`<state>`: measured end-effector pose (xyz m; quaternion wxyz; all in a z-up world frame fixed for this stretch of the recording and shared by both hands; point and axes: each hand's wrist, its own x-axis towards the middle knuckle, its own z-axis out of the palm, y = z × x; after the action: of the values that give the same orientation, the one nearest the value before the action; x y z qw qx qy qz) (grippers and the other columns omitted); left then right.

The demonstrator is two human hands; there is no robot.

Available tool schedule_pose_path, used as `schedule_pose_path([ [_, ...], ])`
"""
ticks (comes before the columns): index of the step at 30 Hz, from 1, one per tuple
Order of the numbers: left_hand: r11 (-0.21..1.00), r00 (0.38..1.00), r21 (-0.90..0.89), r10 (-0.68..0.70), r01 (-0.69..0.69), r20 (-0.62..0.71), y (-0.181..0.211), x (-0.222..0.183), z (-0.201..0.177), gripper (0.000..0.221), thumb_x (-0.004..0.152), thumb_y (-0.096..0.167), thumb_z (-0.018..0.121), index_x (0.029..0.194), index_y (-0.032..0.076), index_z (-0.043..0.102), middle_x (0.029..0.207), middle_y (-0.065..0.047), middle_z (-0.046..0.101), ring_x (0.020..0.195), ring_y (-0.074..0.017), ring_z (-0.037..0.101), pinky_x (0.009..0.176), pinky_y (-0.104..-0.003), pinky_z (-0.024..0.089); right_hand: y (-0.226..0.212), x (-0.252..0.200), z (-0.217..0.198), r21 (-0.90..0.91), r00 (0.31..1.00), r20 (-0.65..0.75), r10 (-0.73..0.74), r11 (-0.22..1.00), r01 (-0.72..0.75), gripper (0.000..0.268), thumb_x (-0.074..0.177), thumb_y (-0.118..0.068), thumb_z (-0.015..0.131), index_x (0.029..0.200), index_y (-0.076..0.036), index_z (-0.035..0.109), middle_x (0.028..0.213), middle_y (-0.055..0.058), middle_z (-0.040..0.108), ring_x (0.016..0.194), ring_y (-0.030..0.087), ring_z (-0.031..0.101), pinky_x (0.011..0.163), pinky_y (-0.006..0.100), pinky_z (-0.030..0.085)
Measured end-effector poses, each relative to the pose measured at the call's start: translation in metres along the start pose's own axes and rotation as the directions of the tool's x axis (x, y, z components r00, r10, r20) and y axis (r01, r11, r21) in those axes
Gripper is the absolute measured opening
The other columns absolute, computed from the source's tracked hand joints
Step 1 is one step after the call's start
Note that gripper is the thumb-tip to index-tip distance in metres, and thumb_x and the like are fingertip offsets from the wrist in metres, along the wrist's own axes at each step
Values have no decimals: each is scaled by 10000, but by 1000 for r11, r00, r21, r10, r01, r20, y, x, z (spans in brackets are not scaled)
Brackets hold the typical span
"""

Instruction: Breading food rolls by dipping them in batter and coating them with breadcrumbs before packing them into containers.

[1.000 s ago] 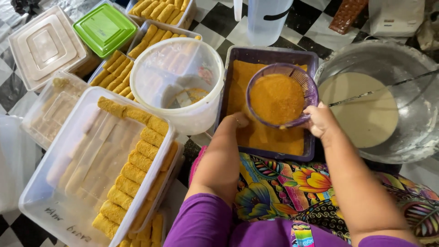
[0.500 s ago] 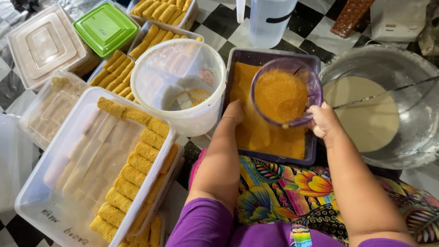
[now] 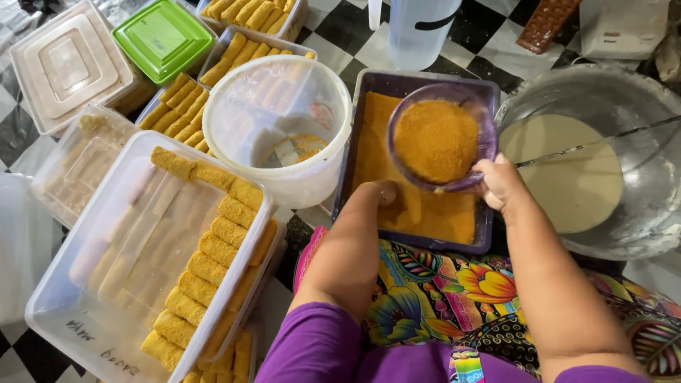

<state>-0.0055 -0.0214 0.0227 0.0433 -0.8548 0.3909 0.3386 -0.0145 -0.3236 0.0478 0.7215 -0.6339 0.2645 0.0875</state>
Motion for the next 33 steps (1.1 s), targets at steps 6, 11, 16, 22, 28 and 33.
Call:
schedule_pose_path([
  [6, 101, 873, -981, -477, 166, 98, -34, 54, 32, 307, 1005, 177, 568, 1284, 78, 647, 1197, -114, 711, 1049, -252, 701, 1016, -300, 545, -34, -34, 15, -5, 995, 48, 83, 997, -83, 377, 884, -53, 555, 1235, -191, 552, 1001, 83, 587, 826, 304, 679, 612, 541, 646],
  [11, 758, 529, -595, -632, 268, -567, -59, 61, 49, 316, 911, 115, 644, 1222, 77, 611, 1284, -146, 600, 1120, -335, 679, 900, -378, 626, -16, -10, -8, -64, 988, 66, 137, 989, -133, 398, 899, -56, 563, 1280, -171, 571, 1087, 136, 629, 900, 383, 688, 667, 643, 613],
  [16, 715, 489, -691, -642, 103, -591, -59, 44, -11, 413, 961, 69, 541, 1361, 165, 511, 1468, -142, 395, 1220, -432, 614, 982, -438, 584, -10, -4, -20, -102, 989, 88, 119, 989, -110, 424, 912, -39, 547, 1324, -138, 534, 1137, 200, 627, 922, 421, 680, 674, 620, 614],
  [22, 768, 678, -629, -527, 121, -513, -61, 16, -52, 492, 976, 43, 371, 1466, -5, 369, 1154, -298, 699, 1156, -423, 677, 1031, -500, 515, -11, 6, -20, -58, 987, 65, 146, 988, -142, 451, 915, -27, 539, 1343, -166, 526, 1180, 232, 641, 951, 460, 687, 693, 644, 608],
  [28, 516, 805, -835, -569, 193, -166, -94, 86, 6, 475, 857, 158, 582, 1294, -12, 656, 1215, -189, 728, 1154, -324, 685, 1010, -396, 526, -51, -31, 9, -95, 990, 74, 123, 989, -116, 414, 906, -49, 564, 1303, -165, 536, 1093, 163, 646, 861, 361, 696, 628, 546, 631],
  [33, 42, 863, -973, -471, 229, 183, -80, 82, 34, 637, 708, 239, 832, 1246, -72, 690, 1225, -182, 721, 1125, -302, 677, 1007, -341, 506, -11, 7, -18, -100, 992, 71, 100, 991, -93, 412, 917, -39, 571, 1320, -126, 546, 1125, 209, 648, 896, 408, 694, 660, 596, 618],
])
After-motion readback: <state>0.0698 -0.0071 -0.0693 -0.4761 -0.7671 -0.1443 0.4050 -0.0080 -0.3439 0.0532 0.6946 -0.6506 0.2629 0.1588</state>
